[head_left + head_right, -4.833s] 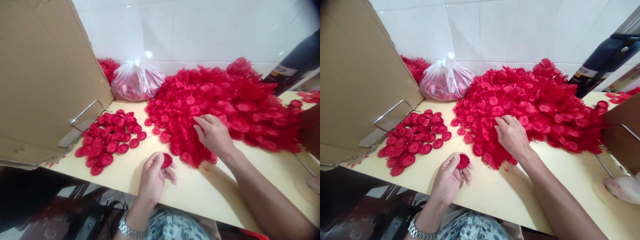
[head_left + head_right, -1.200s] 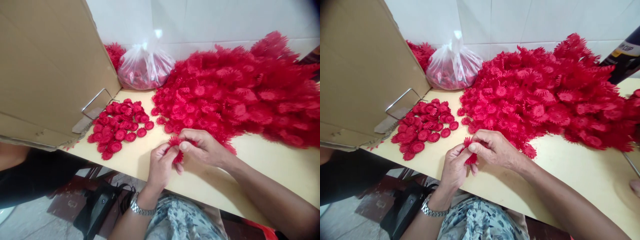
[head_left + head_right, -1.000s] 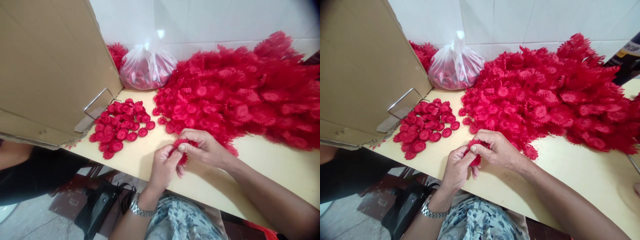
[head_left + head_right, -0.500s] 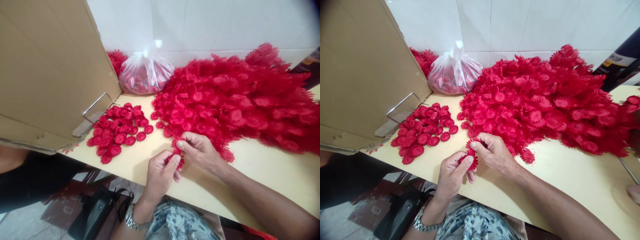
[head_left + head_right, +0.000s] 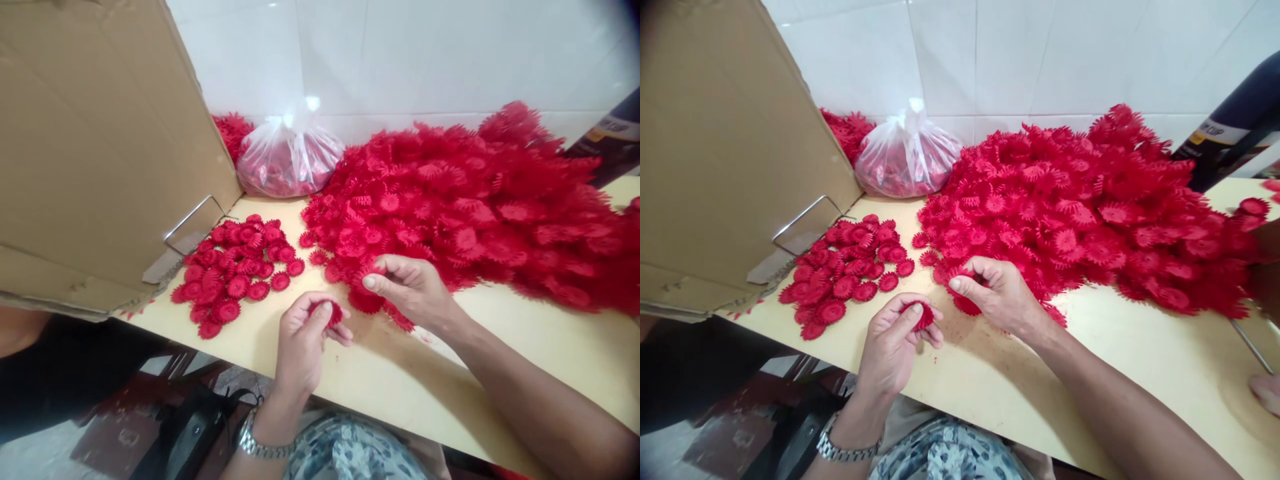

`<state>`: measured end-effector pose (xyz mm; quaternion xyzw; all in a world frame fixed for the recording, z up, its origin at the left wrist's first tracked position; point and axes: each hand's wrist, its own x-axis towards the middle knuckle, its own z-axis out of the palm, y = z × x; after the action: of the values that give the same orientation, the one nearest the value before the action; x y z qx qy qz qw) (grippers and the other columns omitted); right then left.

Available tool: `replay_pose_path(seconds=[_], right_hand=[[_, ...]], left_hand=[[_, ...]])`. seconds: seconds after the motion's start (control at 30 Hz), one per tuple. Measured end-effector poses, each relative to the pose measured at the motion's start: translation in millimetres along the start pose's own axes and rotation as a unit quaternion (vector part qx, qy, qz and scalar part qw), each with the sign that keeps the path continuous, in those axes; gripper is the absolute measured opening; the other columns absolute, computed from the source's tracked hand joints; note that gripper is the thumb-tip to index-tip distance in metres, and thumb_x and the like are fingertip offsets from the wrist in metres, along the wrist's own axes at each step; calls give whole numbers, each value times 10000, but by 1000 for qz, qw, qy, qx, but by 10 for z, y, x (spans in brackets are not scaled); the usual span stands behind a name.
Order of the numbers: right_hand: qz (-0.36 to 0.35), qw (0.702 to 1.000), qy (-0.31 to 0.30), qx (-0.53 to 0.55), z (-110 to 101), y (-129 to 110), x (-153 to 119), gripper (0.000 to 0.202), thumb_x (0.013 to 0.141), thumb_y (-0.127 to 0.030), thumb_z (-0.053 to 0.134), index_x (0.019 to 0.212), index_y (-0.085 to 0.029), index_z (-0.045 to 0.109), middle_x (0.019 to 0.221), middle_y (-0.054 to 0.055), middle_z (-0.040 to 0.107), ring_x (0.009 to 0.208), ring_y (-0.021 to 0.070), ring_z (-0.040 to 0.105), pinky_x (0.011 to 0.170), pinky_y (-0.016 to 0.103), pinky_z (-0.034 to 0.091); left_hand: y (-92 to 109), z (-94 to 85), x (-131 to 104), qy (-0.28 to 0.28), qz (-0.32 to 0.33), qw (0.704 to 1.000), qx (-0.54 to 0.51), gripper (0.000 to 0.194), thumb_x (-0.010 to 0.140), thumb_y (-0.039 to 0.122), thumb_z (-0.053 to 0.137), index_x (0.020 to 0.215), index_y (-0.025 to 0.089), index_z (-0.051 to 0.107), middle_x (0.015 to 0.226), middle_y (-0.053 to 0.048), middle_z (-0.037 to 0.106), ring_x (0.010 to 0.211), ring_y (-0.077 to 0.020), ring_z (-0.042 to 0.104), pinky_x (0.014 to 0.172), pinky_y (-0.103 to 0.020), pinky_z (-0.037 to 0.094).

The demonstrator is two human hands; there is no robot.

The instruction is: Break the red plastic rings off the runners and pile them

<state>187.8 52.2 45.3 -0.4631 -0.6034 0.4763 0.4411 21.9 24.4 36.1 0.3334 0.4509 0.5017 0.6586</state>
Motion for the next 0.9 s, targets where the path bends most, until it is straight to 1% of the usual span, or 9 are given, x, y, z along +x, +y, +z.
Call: replay_pose_path(seconds=[0.1,0.23,0.33,0.43,0.57,0.67,0.77,0.83,0.9], right_hand=[[10,1000,2,6,17,6,-11,339,759,-433,624,612,-170,470,555,-43,401,514,74,361,472,219,297],[8,1000,2,-5,44,10,-28,372,728,-459,652,601,-168,459,549,-46,404,505,67,351,460,211,285],[12,1000,-14,1,64,-6,-33,408,703,-482,668,572,-167,445,522,-57,376,480,58,334,440,203,259],[20,999,-34,31,78,-36,-31,436,681,-498,678,545,-171,423,490,-66,361,453,50,320,421,196,234],[12,995,-71,68,82,-60,-31,425,726,-502,632,549,-164,443,487,-71,335,449,45,284,417,192,214],[15,992,-97,80,84,-41,-41,395,765,-476,603,573,-164,453,509,-65,339,467,52,290,432,197,218],[4,995,-41,95,59,-19,-39,355,803,-435,577,595,-174,459,539,-55,355,489,65,302,456,207,251],[-17,996,46,69,-11,-30,-17,344,820,-418,562,591,-182,461,549,-47,369,500,75,322,467,215,279],[-49,989,136,-28,-142,-62,23,318,830,-410,552,606,-191,495,552,-36,403,502,89,361,465,224,302]], left_hand=[[-23,13,-20,1,-1,1000,-20,152,752,230,584,878,148,561,635,-1,621,468,-119,582,466,-236,468],[-32,6,-35,-28,32,999,-20,99,779,259,579,793,163,557,588,27,561,494,-100,550,480,-214,435],[-30,11,-12,-68,63,995,33,162,767,294,632,871,182,578,561,47,532,484,-73,495,478,-189,393],[-19,53,16,-93,64,988,105,224,760,300,652,953,193,612,559,55,514,473,-54,443,458,-172,356],[-6,140,16,-69,111,976,174,85,773,262,629,781,179,648,559,50,509,492,-46,428,474,-164,346],[-35,159,12,-35,131,976,174,69,761,205,617,698,176,622,532,57,500,486,-47,426,483,-167,343],[-76,111,40,30,126,984,123,90,749,180,598,661,177,578,465,73,452,440,-48,394,449,-172,313],[-74,76,87,63,117,987,87,87,735,173,595,657,177,558,441,79,436,412,-48,379,422,-174,289],[-33,85,167,67,112,989,74,71,727,185,603,671,178,559,434,80,437,396,-49,380,404,-173,278]])
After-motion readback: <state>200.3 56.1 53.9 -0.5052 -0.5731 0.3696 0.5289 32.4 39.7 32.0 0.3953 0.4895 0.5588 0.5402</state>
